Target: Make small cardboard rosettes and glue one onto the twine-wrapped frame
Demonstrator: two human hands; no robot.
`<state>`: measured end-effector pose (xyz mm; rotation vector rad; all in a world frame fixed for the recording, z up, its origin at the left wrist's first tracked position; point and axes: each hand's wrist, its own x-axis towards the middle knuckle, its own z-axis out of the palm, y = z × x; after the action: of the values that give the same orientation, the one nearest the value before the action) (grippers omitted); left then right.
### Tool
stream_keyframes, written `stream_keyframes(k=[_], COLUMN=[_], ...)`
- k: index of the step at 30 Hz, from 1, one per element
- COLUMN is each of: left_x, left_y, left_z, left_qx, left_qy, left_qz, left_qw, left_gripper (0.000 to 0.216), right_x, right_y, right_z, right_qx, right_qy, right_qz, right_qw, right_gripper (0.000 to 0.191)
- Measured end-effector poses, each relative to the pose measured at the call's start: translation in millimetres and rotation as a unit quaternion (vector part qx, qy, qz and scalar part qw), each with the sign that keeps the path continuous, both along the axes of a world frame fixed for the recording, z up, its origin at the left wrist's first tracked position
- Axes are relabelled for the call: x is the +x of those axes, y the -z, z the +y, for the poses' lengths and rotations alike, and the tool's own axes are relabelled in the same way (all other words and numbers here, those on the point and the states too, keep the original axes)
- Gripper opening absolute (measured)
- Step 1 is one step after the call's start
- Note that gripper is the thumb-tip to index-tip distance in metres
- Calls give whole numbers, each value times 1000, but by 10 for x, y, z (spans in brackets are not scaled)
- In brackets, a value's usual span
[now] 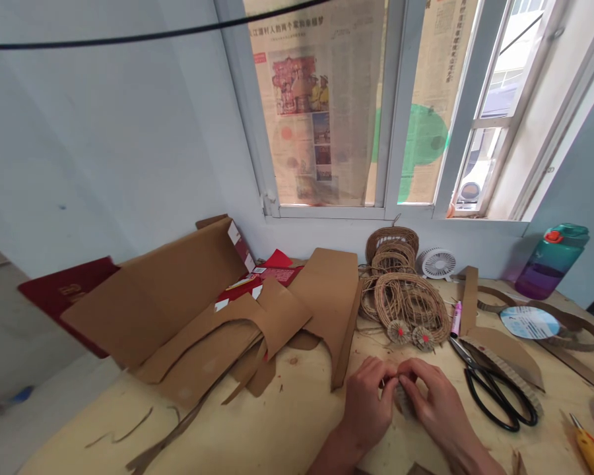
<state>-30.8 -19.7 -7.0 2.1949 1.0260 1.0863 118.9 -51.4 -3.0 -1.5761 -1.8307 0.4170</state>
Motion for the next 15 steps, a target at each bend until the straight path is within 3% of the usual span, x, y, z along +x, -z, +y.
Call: stream_keyframes(k=[10, 15], left_x=[17, -4], left_y=[86, 34], left_z=[-4, 15], left_qx=[7, -2], left_qy=[22, 6], left_qz=[6, -4], left_qw=[1000, 1000], left_gripper=[19, 18], right_x=[6, -23], right_y=[-28, 3], right_z=[8, 1], right_qx=[-23, -16], right_qy=[8, 10], right_qz=[-45, 4], right_qw=[999, 1000], right_gripper=[17, 19])
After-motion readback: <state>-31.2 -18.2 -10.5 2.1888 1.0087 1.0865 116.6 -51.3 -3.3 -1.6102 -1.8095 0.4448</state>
